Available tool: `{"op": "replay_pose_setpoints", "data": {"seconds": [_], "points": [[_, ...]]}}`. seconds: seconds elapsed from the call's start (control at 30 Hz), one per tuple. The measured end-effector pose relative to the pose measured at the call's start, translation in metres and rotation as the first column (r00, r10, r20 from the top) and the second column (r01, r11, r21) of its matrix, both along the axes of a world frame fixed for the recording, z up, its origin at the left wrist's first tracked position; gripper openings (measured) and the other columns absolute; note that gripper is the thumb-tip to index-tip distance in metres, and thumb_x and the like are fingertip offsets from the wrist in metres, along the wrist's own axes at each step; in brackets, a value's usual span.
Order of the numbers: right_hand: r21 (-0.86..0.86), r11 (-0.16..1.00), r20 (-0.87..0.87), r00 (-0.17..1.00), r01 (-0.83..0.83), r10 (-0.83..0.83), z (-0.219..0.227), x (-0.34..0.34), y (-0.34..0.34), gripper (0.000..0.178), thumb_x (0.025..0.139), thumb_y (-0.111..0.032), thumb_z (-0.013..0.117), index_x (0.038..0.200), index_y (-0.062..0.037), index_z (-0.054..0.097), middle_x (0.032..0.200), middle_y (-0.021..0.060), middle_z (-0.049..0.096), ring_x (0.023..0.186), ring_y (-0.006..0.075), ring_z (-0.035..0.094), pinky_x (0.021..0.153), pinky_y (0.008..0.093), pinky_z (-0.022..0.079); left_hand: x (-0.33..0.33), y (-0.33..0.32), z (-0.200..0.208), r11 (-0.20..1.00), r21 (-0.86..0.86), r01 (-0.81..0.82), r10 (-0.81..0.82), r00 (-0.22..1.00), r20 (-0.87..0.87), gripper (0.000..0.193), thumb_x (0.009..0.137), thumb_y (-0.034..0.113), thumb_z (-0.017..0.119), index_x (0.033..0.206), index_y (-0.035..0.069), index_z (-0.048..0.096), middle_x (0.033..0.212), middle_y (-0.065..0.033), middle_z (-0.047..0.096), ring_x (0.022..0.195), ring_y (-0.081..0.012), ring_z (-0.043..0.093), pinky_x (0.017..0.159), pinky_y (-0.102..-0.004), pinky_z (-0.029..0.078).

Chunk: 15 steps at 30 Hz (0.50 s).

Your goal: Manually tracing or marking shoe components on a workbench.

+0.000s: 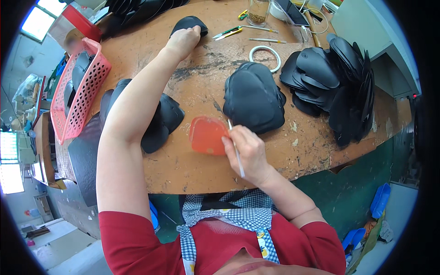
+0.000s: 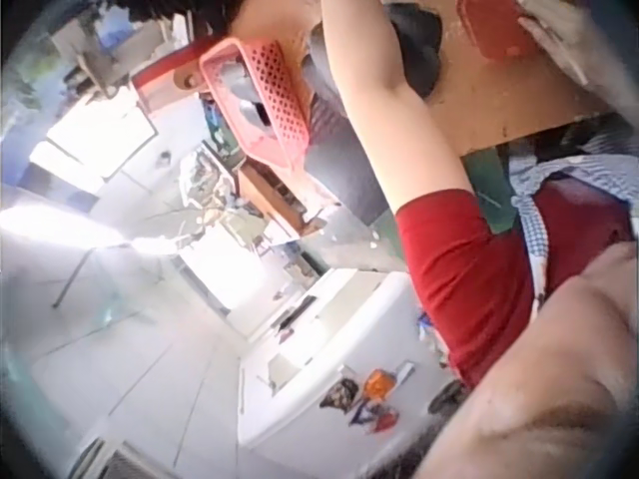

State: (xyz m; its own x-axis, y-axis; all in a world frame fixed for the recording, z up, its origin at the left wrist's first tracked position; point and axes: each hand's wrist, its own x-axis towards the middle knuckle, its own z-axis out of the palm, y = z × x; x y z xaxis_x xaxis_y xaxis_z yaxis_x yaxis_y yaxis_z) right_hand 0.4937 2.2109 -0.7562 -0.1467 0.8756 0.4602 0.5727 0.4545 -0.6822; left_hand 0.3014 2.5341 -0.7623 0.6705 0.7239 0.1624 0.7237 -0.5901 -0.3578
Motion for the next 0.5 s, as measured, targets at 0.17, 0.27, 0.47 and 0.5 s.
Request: {"op": "replay_pose_setpoints", "data": {"seconds": [0.17,0.27,0.47,0.5], "points": [[-0.047,0.999,-0.133,0.991,-0.005,-0.001,0.014,0.01,0.0,0.005,0.094,-0.001,0.068,0.097,0.0007,0.064,0.089,0.0156,0.066,0.077,0.0354,0.068,0.067,0.0403,0.055,0.0,-0.079,0.043,0.988,0.141,-0.069,0.056,0.994,0.092,0.017,0.089,0.0,0.064,0.103,0.004,0.055,0.092,-0.0173,0.073,0.083,-0.0317,0.076,0.07,-0.0407,0.062],[0.041,0.998,-0.177,0.983,0.055,-0.047,0.02,0.032,-0.013,0.005,0.096,0.0,0.066,0.101,0.0012,0.065,0.088,0.0145,0.066,0.073,0.0297,0.069,0.063,0.0369,0.054,-0.013,-0.193,0.053,0.974,0.168,-0.154,0.173,0.979,-0.111,0.019,0.086,0.006,0.065,0.103,0.005,0.058,0.088,-0.0101,0.07,0.082,-0.0258,0.071,0.072,-0.0363,0.057],[-0.014,0.956,-0.5,0.826,0.293,-0.26,-0.005,0.082,-0.022,0.013,0.11,-0.012,0.054,0.109,-0.0036,0.063,0.089,0.0014,0.065,0.076,0.0117,0.06,0.071,0.0252,0.048,-0.046,-0.265,0.09,0.88,-0.473,-0.041,0.002,0.997,-0.083,0.062,0.076,0.022,0.083,0.127,-0.005,0.058,0.128,-0.0172,0.065,0.123,-0.0331,0.063,0.099,-0.0413,0.052],[-0.082,0.951,-0.624,0.729,0.299,-0.283,-0.011,0.087,-0.018,0.014,0.111,-0.014,0.052,0.11,-0.0044,0.063,0.088,0.0011,0.063,0.073,0.0103,0.057,0.069,0.0247,0.046,-0.034,-0.254,0.09,0.869,-0.495,0.027,0.076,0.98,0.186,0.066,0.08,0.028,0.083,0.13,-0.006,0.057,0.128,-0.0185,0.066,0.123,-0.0355,0.063,0.101,-0.0426,0.052]]}}
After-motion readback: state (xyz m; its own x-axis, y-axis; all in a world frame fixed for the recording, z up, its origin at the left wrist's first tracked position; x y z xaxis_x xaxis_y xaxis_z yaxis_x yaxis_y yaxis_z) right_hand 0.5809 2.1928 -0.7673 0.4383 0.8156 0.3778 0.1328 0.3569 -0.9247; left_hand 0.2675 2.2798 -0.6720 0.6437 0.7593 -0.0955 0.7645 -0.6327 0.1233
